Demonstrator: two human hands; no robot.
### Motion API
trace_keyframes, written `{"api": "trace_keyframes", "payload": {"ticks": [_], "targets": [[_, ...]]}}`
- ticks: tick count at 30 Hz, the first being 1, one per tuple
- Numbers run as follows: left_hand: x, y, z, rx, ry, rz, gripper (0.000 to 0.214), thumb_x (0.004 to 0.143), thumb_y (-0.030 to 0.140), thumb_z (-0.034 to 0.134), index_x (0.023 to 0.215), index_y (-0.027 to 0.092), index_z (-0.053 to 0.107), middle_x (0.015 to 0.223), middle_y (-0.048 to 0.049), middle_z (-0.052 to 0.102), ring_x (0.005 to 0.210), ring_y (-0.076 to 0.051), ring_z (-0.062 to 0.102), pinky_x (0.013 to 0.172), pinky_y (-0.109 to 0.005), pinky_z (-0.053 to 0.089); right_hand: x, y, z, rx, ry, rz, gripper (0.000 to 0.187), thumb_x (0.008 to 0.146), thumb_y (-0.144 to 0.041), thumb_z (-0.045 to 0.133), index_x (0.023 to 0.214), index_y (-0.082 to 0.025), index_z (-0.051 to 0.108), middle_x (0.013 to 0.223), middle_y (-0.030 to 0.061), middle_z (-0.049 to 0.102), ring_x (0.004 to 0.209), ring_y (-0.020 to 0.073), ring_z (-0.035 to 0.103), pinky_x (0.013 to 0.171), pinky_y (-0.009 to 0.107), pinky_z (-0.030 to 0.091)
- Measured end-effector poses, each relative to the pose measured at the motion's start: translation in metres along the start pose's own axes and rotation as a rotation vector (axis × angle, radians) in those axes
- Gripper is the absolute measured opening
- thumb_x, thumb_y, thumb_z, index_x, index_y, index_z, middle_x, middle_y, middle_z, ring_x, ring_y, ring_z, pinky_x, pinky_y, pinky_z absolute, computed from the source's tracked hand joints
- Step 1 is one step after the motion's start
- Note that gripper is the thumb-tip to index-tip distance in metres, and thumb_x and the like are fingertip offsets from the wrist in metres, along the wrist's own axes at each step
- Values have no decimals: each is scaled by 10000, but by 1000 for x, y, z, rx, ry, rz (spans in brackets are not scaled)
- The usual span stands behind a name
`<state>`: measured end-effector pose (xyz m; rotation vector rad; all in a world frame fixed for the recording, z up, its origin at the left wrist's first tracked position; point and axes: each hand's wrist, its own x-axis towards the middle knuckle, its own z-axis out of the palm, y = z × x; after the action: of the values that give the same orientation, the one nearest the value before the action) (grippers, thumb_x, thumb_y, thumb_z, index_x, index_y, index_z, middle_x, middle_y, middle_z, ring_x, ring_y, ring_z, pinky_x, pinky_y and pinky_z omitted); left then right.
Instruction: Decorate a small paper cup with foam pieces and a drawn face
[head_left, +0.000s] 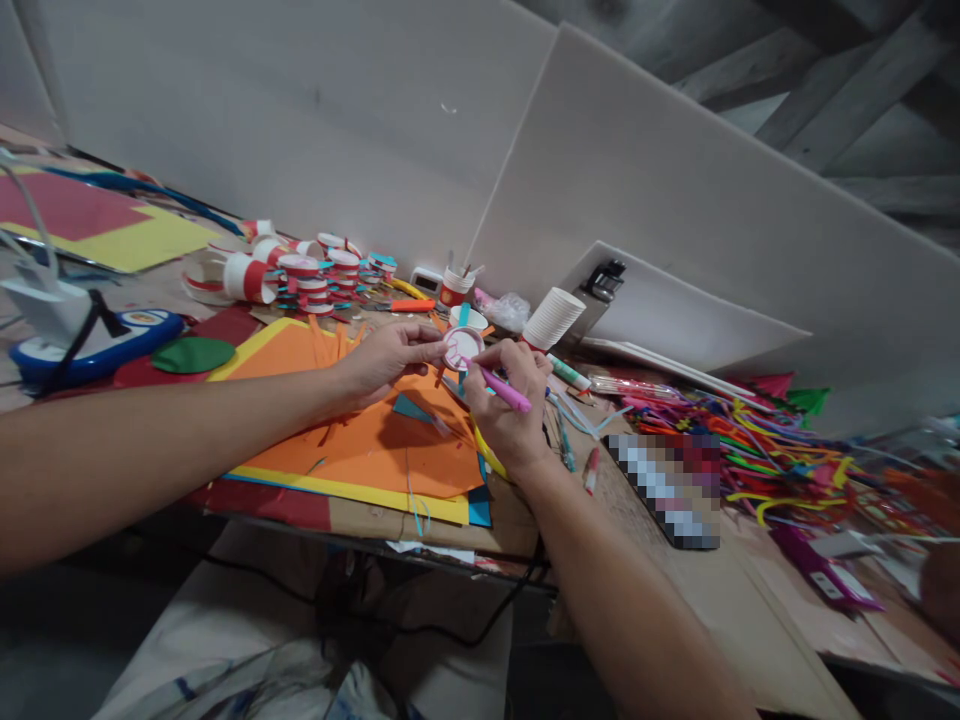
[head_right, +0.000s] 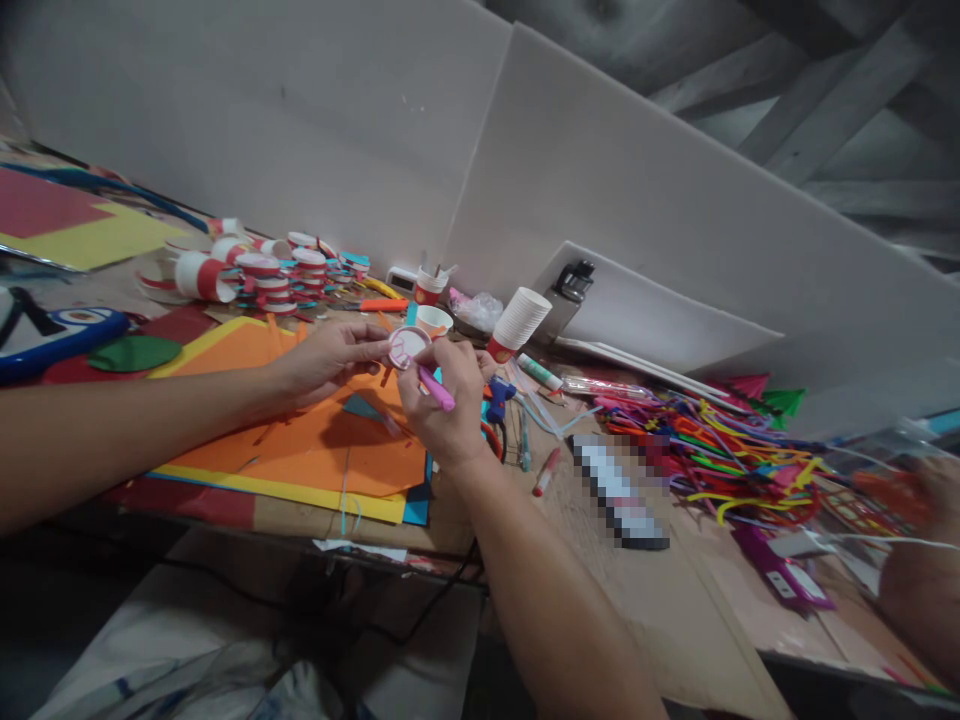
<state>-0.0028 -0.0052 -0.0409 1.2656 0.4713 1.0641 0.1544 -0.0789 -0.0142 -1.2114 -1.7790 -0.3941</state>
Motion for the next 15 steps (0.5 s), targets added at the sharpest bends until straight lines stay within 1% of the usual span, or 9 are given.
{"api": "trace_keyframes", "payload": {"ticks": [5,15], "targets": [[0,-1,0,0,-6,-3,272,681,332,789,841,127,712,834,-41,649,706,-100,536,621,-233,372,0,-1,0,3,-1,4,95,776,-219,573,693,-205,528,667,-23,594,697,163,538,794,383,318],[1,-1,0,-23,-5,15,234,697,296,778,837,118,718,803,-46,650,691,-102,541,599,-226,367,-1,-2,-1,21,-11,-11,99,745,-190,559,667,-207,501,663,-23,590,686,161,533,791,383,326]]}}
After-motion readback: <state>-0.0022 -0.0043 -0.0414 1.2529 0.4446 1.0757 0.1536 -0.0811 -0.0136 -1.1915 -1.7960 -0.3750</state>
